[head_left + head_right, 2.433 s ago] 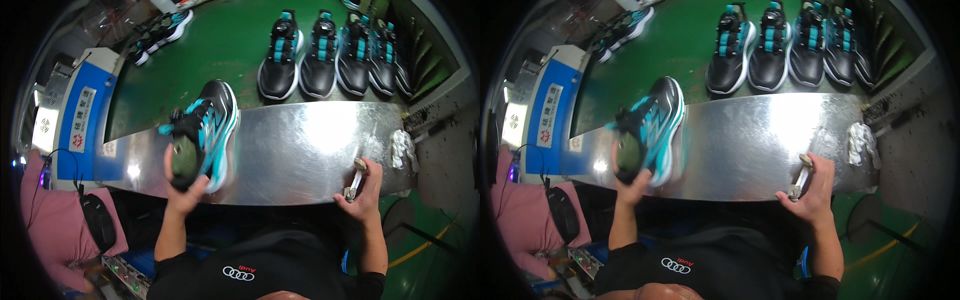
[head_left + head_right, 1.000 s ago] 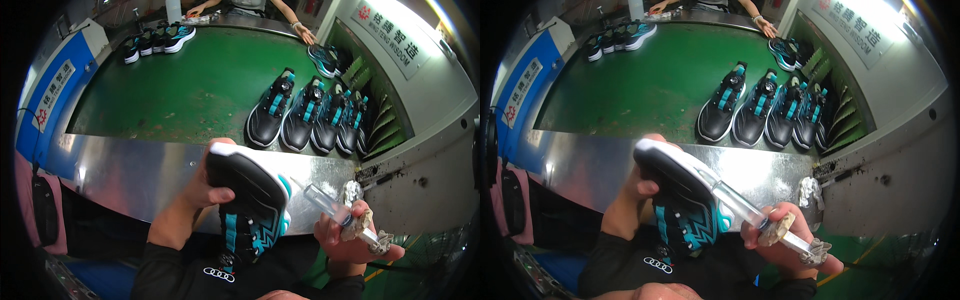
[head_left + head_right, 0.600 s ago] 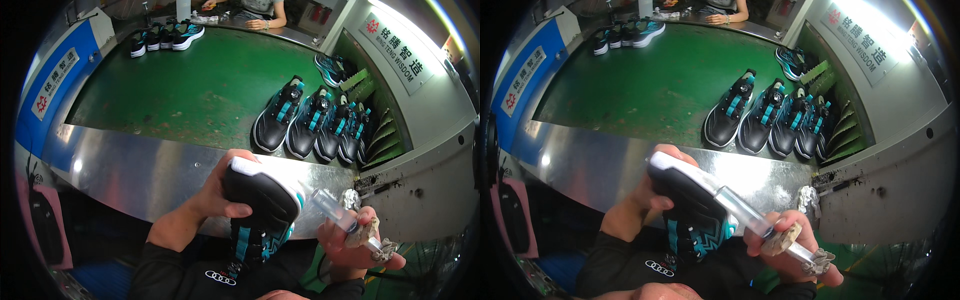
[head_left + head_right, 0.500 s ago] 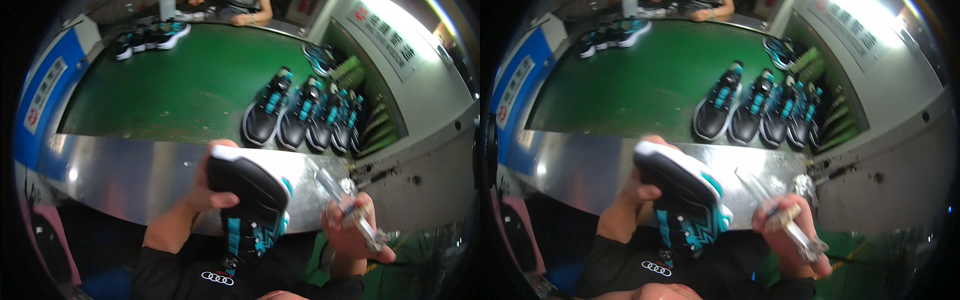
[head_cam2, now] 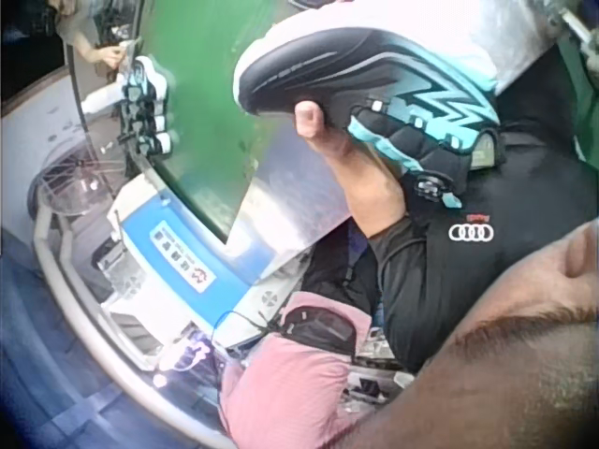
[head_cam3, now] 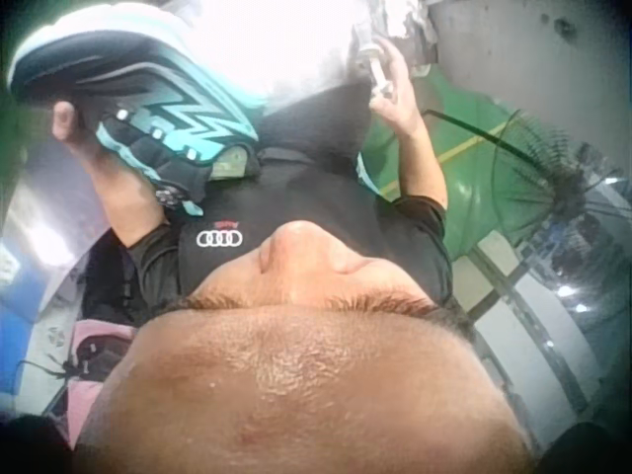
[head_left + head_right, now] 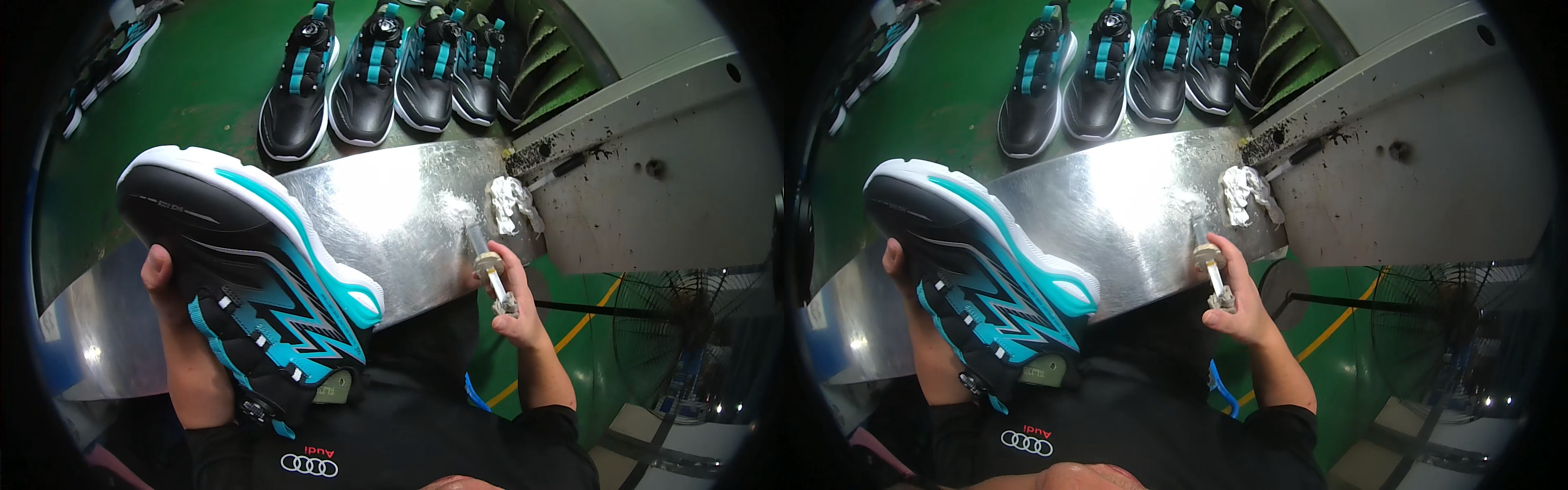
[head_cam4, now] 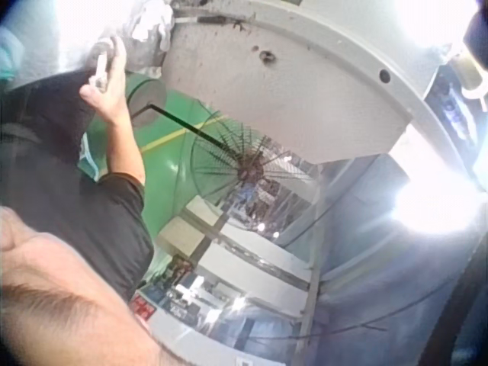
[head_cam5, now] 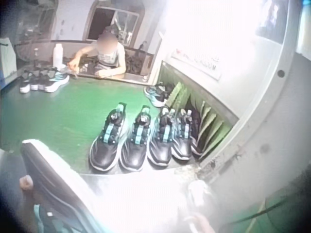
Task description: The person applies glue around the soles of shoes using a syringe applicator, refilling the syringe from a bottle, and moves the shoes along the conveyor belt.
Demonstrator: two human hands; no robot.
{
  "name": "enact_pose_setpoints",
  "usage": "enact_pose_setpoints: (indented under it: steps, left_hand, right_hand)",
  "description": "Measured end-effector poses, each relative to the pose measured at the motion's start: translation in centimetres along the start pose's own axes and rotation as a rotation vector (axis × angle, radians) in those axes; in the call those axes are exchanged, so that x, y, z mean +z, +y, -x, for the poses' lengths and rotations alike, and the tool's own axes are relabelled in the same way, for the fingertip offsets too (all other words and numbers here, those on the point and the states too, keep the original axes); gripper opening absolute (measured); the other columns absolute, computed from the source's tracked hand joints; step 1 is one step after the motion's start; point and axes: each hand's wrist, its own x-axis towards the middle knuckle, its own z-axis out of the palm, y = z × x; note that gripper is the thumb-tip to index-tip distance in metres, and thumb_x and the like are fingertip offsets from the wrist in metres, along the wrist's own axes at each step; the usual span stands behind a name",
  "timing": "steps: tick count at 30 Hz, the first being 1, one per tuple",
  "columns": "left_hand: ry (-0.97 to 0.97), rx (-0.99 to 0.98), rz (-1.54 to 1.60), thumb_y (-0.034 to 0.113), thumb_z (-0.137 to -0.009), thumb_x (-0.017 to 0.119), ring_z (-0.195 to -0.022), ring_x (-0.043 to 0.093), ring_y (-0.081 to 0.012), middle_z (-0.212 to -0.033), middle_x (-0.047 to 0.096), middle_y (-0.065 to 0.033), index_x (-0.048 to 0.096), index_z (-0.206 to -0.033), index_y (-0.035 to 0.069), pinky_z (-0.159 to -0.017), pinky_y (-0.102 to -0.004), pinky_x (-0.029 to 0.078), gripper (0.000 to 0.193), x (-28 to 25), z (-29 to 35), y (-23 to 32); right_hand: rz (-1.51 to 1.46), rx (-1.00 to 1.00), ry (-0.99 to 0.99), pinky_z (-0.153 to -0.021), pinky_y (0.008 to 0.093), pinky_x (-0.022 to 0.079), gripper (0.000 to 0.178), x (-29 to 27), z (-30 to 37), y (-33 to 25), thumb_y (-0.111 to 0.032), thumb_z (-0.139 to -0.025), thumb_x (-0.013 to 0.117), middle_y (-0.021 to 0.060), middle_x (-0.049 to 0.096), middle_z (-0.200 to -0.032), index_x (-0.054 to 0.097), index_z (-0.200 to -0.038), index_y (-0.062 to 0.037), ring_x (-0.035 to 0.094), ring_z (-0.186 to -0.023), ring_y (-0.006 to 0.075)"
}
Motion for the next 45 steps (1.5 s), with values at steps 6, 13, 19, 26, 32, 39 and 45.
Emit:
enact_pose_setpoints:
  steps: [6, 13, 19, 26, 32, 39, 45]
  left_hand:
    - [-0.025, -0.042, 0.017, 0.038, -0.083, 0.059, -0.113, 0.052, -0.0343, -0.127, 0.048, -0.0220, 0.031, -0.136, -0.002, -0.095, -0.0470, 0.044, 0.072, 1.1, -0.3, -0.1]
    - [0.029, 0.027, -0.114, 0.025, -0.067, 0.069, -0.118, 0.049, -0.0308, -0.130, 0.047, -0.0173, 0.033, -0.135, 0.001, -0.100, -0.0429, 0.041, 0.081, 5.6, -0.5, 0.4]
    - [-0.012, 0.077, -0.185, 0.020, -0.056, 0.077, -0.106, 0.054, -0.0254, -0.112, 0.053, -0.0143, 0.036, -0.122, 0.006, -0.092, -0.0371, 0.046, 0.079, 7.5, 0.1, 0.1]
    - [-0.173, 0.140, -0.370, 0.016, -0.055, 0.082, -0.102, 0.056, -0.0261, -0.110, 0.055, -0.0180, 0.039, -0.119, 0.008, -0.086, -0.0382, 0.047, 0.077, 6.2, 0.4, -0.8]
    - [-0.218, 0.135, -0.316, 0.016, -0.056, 0.082, -0.105, 0.054, -0.0272, -0.111, 0.054, -0.0179, 0.038, -0.120, 0.010, -0.089, -0.0402, 0.044, 0.078, 7.4, 0.4, -0.2]
    - [-0.261, 0.149, -0.328, 0.014, -0.056, 0.081, -0.105, 0.054, -0.0259, -0.112, 0.054, -0.0177, 0.037, -0.121, 0.009, -0.089, -0.0394, 0.044, 0.078, 7.4, 0.5, 0.0]
    - [-0.230, 0.128, -0.331, 0.014, -0.056, 0.080, -0.105, 0.054, -0.0256, -0.111, 0.054, -0.0175, 0.038, -0.120, 0.009, -0.088, -0.0388, 0.045, 0.077, 7.4, 0.5, 0.2]
  right_hand:
    - [-0.216, -0.060, -0.057, -0.082, 0.0264, 0.035, 0.121, 0.7, 1.5, -2.8, -0.068, -0.053, 0.074, 0.0089, 0.048, -0.107, 0.025, -0.136, 0.0044, 0.046, -0.090, 0.0152]
    - [-0.746, -0.360, -0.496, -0.080, 0.0349, 0.037, 0.106, 3.4, -0.8, -7.7, -0.070, -0.054, 0.073, 0.0193, 0.053, -0.109, 0.038, -0.127, -0.0015, 0.052, -0.094, 0.0255]
    - [-0.681, -0.412, -0.625, -0.060, 0.0309, 0.030, 0.083, 7.8, -2.5, -13.0, -0.065, -0.067, 0.068, 0.0177, 0.059, -0.090, 0.044, -0.124, -0.0106, 0.044, -0.068, 0.0184]
    - [-0.681, -0.385, -0.710, -0.059, 0.0315, 0.030, 0.081, 10.2, -3.5, -14.7, -0.064, -0.065, 0.070, 0.0192, 0.059, -0.090, 0.047, -0.120, -0.0090, 0.051, -0.070, 0.0210]
    - [-0.690, -0.346, -0.681, -0.059, 0.0319, 0.030, 0.082, 10.9, -3.7, -14.9, -0.063, -0.062, 0.072, 0.0183, 0.059, -0.091, 0.049, -0.118, -0.0072, 0.055, -0.073, 0.0233]
    - [-0.752, -0.273, -0.650, -0.063, 0.0325, 0.033, 0.084, 11.5, -3.6, -14.9, -0.063, -0.063, 0.072, 0.0156, 0.058, -0.098, 0.048, -0.118, -0.0044, 0.057, -0.080, 0.0244]
    - [-0.748, -0.234, -0.628, -0.069, 0.0337, 0.035, 0.086, 11.2, -3.1, -15.2, -0.065, -0.062, 0.071, 0.0123, 0.058, -0.105, 0.047, -0.117, -0.0041, 0.058, -0.084, 0.0232]
